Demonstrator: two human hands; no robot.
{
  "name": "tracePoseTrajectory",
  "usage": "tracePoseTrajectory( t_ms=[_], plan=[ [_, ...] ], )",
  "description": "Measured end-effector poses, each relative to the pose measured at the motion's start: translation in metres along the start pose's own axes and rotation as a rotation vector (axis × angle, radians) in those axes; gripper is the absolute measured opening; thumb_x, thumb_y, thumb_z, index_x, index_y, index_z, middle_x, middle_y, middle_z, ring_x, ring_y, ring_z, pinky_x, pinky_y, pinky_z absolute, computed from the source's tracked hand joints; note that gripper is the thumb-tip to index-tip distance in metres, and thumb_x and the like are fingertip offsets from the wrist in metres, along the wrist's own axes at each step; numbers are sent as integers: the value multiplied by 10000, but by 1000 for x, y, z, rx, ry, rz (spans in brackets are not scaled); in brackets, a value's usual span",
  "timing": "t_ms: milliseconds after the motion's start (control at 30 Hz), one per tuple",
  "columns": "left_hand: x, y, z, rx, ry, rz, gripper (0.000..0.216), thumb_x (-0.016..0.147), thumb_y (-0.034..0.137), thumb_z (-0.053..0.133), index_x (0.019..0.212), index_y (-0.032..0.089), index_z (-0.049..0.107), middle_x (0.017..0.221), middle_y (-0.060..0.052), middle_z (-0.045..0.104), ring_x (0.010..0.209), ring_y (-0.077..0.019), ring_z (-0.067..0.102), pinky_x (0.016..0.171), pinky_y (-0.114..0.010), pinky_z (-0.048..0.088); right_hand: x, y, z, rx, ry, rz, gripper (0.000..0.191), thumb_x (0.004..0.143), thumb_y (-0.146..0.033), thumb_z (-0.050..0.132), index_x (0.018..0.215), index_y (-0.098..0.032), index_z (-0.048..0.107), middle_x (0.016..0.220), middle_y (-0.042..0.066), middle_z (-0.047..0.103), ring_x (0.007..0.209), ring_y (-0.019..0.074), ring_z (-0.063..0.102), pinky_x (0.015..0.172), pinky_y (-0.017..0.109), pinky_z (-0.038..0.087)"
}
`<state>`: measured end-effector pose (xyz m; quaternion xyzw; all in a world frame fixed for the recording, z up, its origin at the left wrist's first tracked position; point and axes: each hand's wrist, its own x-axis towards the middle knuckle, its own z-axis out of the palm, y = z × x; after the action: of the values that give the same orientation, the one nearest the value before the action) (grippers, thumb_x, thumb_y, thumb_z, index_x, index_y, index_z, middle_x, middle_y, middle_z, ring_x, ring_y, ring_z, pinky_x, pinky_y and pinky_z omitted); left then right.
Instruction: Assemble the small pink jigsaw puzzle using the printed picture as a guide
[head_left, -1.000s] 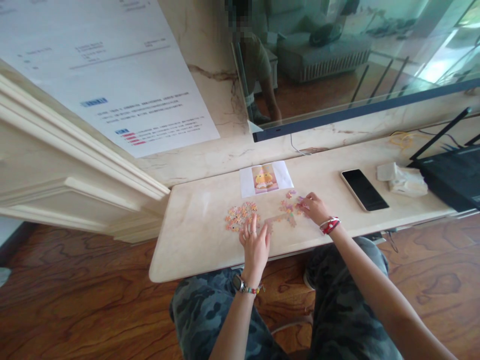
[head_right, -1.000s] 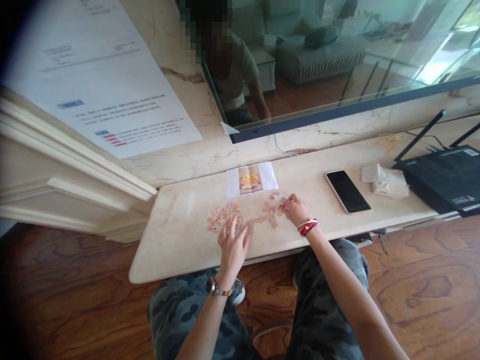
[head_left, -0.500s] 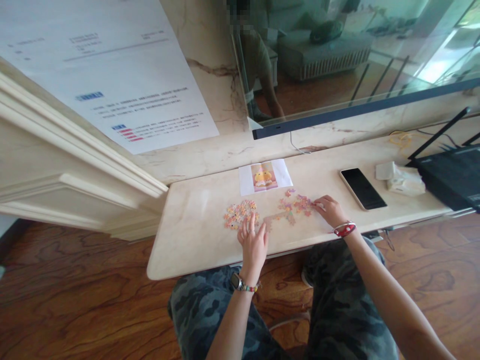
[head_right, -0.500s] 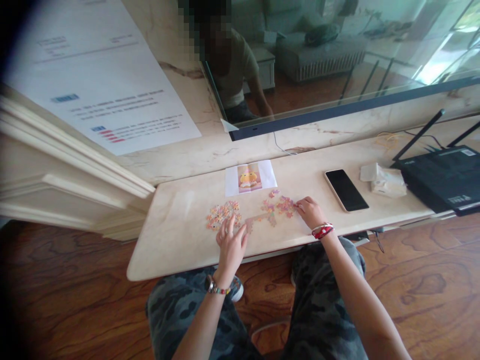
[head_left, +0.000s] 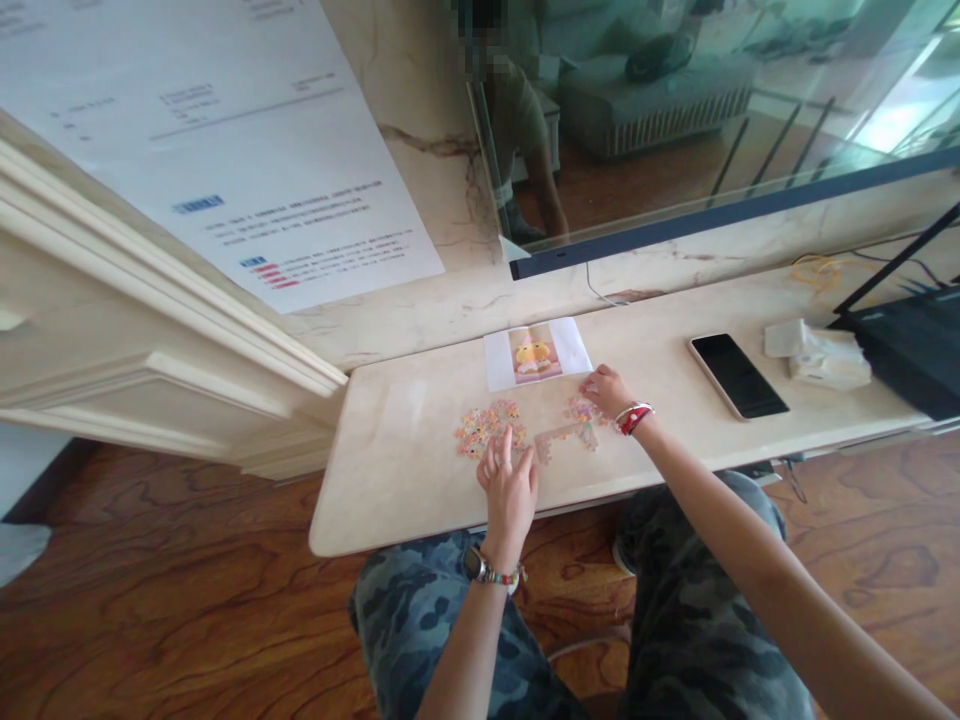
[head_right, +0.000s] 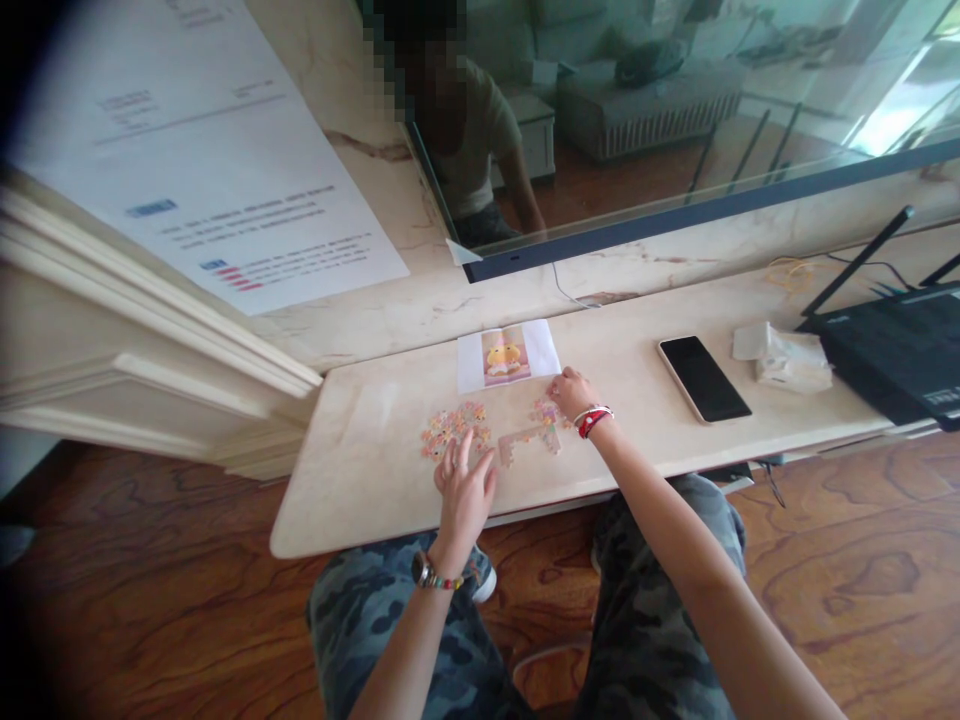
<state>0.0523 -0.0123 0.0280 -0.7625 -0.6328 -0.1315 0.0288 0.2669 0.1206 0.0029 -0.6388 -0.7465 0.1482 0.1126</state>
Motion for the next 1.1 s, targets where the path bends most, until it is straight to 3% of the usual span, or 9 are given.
tracePoseTrajectory(
  t_ms=[133, 267, 533, 667, 833, 1100],
  plan=[
    [-1, -1, 1, -12, -8, -13, 289, 749, 218, 505, 1024, 268, 582, 1340, -57, 321, 1221, -304, 271, 924, -489, 322, -2, 4, -1, -42, -24, -10, 229, 749, -283, 487, 872, -140, 618, 906, 97, 550, 783, 154, 523, 693, 241, 381],
    [-2, 2, 2, -25, -28, -21, 291, 748, 221, 506, 1025, 273, 578, 1346, -51, 311, 1225, -306, 261, 919, -496, 326, -16, 7, -4, -17, 61, -28, 235, 759, -312, 477, 860, -139, 601, 886, 91, 548, 767, 162, 521, 684, 260, 394],
    [-5, 4, 1, -46, -37, -25, 288, 753, 213, 497, 1022, 272, 578, 1345, -50, 313, 1216, -299, 277, 930, -496, 313, -90, -4, 7, 130, 203, -323, 195, 777, -335, 475, 839, -177, 572, 869, 81, 544, 857, 186, 508, 763, 332, 412],
    [-7, 7, -1, -48, -36, -8, 290, 757, 210, 488, 1026, 270, 576, 1348, -45, 307, 1229, -295, 254, 939, -490, 306, -112, -8, 14, 107, 164, -312, 206, 791, -344, 452, 851, -190, 574, 852, 77, 548, 823, 183, 506, 731, 335, 425],
    [-8, 7, 0, -49, -30, -8, 283, 758, 215, 483, 1014, 282, 585, 1343, -35, 317, 1227, -304, 252, 941, -493, 300, -117, -5, 14, 93, 173, -289, 246, 808, -374, 426, 862, -184, 571, 879, 77, 553, 841, 177, 506, 733, 324, 420],
    [-6, 6, 0, -49, -30, -12, 279, 761, 228, 485, 1012, 291, 589, 1330, -34, 336, 1221, -303, 260, 934, -492, 304, -109, 30, 5, 65, 265, -176, 250, 797, -383, 437, 873, -192, 577, 905, 88, 556, 885, 204, 512, 750, 345, 412]
  ],
)
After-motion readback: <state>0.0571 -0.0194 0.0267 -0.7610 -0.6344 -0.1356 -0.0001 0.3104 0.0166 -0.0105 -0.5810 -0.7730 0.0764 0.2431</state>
